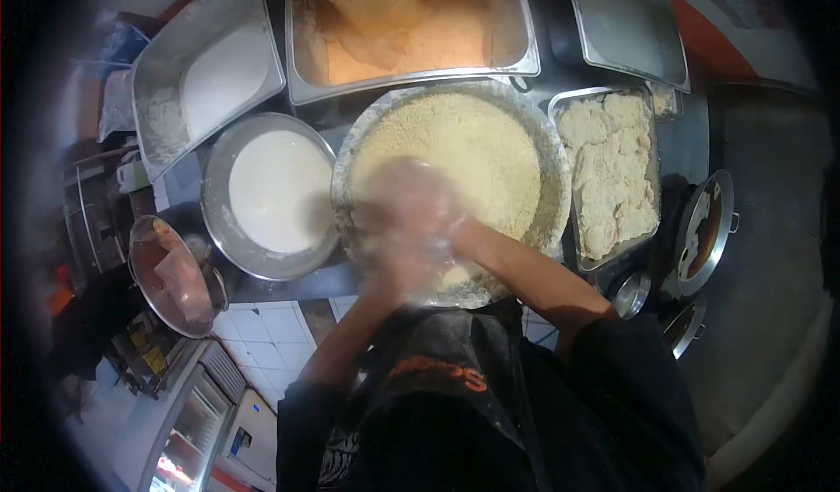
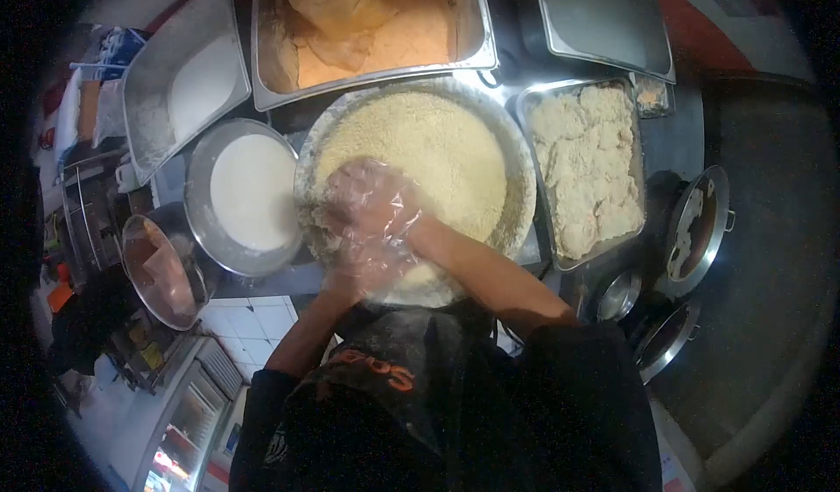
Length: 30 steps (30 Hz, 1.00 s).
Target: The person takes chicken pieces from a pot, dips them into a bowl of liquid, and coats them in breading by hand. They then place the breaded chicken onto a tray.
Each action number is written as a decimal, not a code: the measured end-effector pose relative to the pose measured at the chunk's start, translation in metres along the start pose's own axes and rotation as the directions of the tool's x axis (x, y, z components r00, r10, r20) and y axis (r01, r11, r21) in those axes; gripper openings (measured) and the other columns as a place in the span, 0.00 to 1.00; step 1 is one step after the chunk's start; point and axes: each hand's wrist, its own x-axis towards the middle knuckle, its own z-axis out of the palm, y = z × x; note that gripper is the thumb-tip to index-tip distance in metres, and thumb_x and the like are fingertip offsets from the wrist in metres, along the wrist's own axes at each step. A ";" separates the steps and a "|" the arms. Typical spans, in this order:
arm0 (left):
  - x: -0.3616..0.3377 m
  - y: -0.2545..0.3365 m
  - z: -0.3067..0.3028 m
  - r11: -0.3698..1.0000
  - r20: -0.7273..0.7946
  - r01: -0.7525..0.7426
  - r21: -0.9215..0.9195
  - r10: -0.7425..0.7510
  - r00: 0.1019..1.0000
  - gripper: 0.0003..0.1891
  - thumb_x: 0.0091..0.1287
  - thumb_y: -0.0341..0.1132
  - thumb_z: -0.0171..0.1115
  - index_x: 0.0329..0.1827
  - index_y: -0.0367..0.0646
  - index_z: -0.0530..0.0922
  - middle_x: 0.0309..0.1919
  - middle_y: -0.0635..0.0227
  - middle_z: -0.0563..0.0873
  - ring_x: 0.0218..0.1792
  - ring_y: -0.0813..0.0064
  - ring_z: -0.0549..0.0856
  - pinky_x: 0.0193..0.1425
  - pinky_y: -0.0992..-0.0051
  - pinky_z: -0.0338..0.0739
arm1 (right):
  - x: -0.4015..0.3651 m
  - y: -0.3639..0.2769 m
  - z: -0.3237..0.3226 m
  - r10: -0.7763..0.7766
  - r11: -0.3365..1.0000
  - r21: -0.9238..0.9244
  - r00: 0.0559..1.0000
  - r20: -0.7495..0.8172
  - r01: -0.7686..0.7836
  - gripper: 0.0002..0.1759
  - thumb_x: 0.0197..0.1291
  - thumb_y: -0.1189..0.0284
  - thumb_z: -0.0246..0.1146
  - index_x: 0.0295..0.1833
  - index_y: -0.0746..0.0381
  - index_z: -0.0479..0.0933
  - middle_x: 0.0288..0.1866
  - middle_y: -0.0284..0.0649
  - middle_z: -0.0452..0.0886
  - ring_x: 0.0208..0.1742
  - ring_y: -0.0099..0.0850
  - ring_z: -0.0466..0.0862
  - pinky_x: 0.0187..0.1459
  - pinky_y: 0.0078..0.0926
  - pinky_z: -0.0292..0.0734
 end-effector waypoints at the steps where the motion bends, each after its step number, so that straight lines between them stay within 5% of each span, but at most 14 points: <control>1: 0.006 0.021 -0.014 0.843 -0.205 -0.298 0.448 0.422 0.883 0.20 0.71 0.37 0.62 0.64 0.42 0.79 0.58 0.60 0.85 0.60 0.62 0.85 0.67 0.55 0.75 | 0.010 -0.001 -0.017 0.039 0.997 0.063 0.999 0.015 -0.040 0.27 0.63 0.48 0.62 0.58 0.54 0.82 0.65 0.41 0.80 0.70 0.42 0.75 0.74 0.45 0.65; 2: 0.016 0.044 -0.030 0.430 -0.171 -0.347 0.834 0.798 0.577 0.16 0.66 0.27 0.67 0.56 0.31 0.83 0.50 0.55 0.89 0.54 0.62 0.88 0.58 0.59 0.83 | 0.018 0.007 -0.016 0.014 0.999 0.038 1.000 -0.011 -0.014 0.27 0.63 0.48 0.62 0.58 0.54 0.82 0.65 0.41 0.80 0.70 0.42 0.75 0.74 0.45 0.65; 3: 0.022 0.070 -0.034 0.621 -0.281 -0.200 0.758 0.587 0.760 0.16 0.62 0.29 0.72 0.53 0.37 0.86 0.48 0.57 0.90 0.53 0.65 0.88 0.58 0.61 0.83 | 0.026 0.007 -0.020 -0.046 0.999 0.021 0.988 -0.147 0.049 0.26 0.63 0.48 0.62 0.58 0.55 0.82 0.63 0.41 0.81 0.69 0.42 0.76 0.73 0.45 0.66; 5: 0.012 0.041 -0.040 0.511 -0.185 -0.229 0.829 0.636 0.749 0.18 0.65 0.37 0.69 0.58 0.47 0.84 0.56 0.64 0.87 0.58 0.63 0.85 0.67 0.57 0.74 | 0.023 0.000 -0.023 -0.075 0.996 0.029 0.964 -0.256 0.085 0.26 0.63 0.49 0.62 0.57 0.55 0.82 0.61 0.41 0.82 0.67 0.43 0.77 0.73 0.45 0.66; 7: 0.010 0.041 -0.040 0.389 -0.082 -0.258 0.884 0.673 0.735 0.20 0.69 0.46 0.65 0.64 0.58 0.83 0.63 0.70 0.84 0.63 0.61 0.82 0.76 0.53 0.66 | 0.026 0.005 -0.027 -0.035 0.990 0.130 0.990 -0.139 0.053 0.25 0.63 0.49 0.63 0.58 0.54 0.82 0.60 0.42 0.82 0.66 0.44 0.77 0.73 0.45 0.65; 10: 0.024 0.099 -0.052 0.699 -0.039 -0.086 0.710 0.162 0.986 0.22 0.69 0.45 0.65 0.65 0.51 0.82 0.66 0.62 0.82 0.65 0.60 0.80 0.75 0.53 0.67 | 0.038 0.000 -0.033 0.090 0.994 0.050 0.980 0.178 -0.100 0.26 0.64 0.49 0.62 0.60 0.54 0.81 0.62 0.42 0.82 0.67 0.43 0.77 0.74 0.46 0.64; 12: 0.023 0.087 -0.049 0.982 -0.151 0.002 -0.187 -0.031 0.988 0.25 0.71 0.50 0.61 0.65 0.47 0.81 0.67 0.55 0.80 0.67 0.58 0.79 0.74 0.55 0.68 | 0.026 0.008 -0.025 0.042 0.998 0.043 0.999 -0.007 -0.041 0.26 0.66 0.48 0.61 0.61 0.53 0.81 0.63 0.42 0.82 0.67 0.43 0.77 0.74 0.47 0.63; 16: 0.089 0.052 -0.020 0.977 -0.192 -0.214 0.002 0.210 0.959 0.28 0.72 0.52 0.60 0.68 0.43 0.77 0.66 0.53 0.80 0.66 0.55 0.79 0.73 0.57 0.69 | 0.029 0.030 -0.080 0.182 0.983 -0.038 0.982 0.057 -0.180 0.27 0.69 0.46 0.56 0.62 0.53 0.81 0.64 0.40 0.81 0.70 0.42 0.74 0.75 0.48 0.61; 19: 0.109 0.043 -0.010 0.720 -0.181 -0.228 -0.656 0.142 0.973 0.31 0.73 0.53 0.58 0.73 0.42 0.72 0.66 0.52 0.79 0.66 0.55 0.78 0.73 0.58 0.69 | 0.018 0.043 -0.060 0.183 0.974 -0.124 0.980 -0.082 -0.192 0.26 0.68 0.46 0.58 0.59 0.52 0.83 0.63 0.42 0.82 0.69 0.44 0.75 0.75 0.48 0.62; 20: 0.103 0.084 -0.038 0.982 -0.057 -0.188 -0.029 0.186 0.981 0.31 0.73 0.54 0.58 0.73 0.43 0.72 0.67 0.52 0.79 0.66 0.56 0.78 0.74 0.58 0.68 | 0.020 0.045 -0.058 0.142 0.969 -0.187 0.982 -0.123 -0.164 0.26 0.67 0.47 0.59 0.57 0.53 0.84 0.62 0.42 0.83 0.67 0.44 0.77 0.74 0.48 0.62; 21: 0.094 0.108 -0.052 0.772 0.071 -0.148 0.618 0.133 0.989 0.32 0.73 0.54 0.58 0.74 0.44 0.71 0.68 0.52 0.78 0.67 0.57 0.78 0.75 0.58 0.68 | 0.020 0.044 -0.056 0.147 0.968 -0.184 0.980 -0.132 -0.170 0.26 0.67 0.47 0.59 0.57 0.53 0.84 0.62 0.42 0.83 0.67 0.44 0.77 0.74 0.48 0.62; 24: 0.085 0.055 -0.033 0.985 -0.084 -0.105 -0.136 0.094 0.992 0.33 0.72 0.58 0.57 0.74 0.47 0.72 0.68 0.52 0.77 0.68 0.56 0.77 0.76 0.56 0.66 | 0.022 0.043 -0.061 0.122 0.982 -0.120 0.977 -0.176 -0.144 0.25 0.66 0.48 0.60 0.56 0.54 0.85 0.60 0.43 0.84 0.66 0.45 0.78 0.73 0.48 0.64; 27: 0.078 0.075 -0.029 0.776 -0.310 0.065 0.628 0.172 0.935 0.31 0.69 0.44 0.69 0.71 0.39 0.71 0.63 0.58 0.80 0.64 0.64 0.79 0.73 0.60 0.71 | 0.026 0.020 -0.055 0.213 0.976 0.040 0.975 0.059 -0.215 0.26 0.68 0.48 0.57 0.59 0.53 0.83 0.63 0.44 0.82 0.69 0.45 0.76 0.75 0.47 0.62; 30: 0.067 0.054 -0.030 0.908 -0.131 0.043 0.417 0.013 0.991 0.31 0.69 0.49 0.65 0.74 0.50 0.73 0.69 0.56 0.78 0.69 0.54 0.76 0.78 0.52 0.64 | 0.030 0.018 -0.054 0.263 0.965 -0.039 0.954 0.144 -0.261 0.29 0.70 0.45 0.53 0.63 0.53 0.81 0.66 0.45 0.80 0.72 0.45 0.73 0.77 0.47 0.58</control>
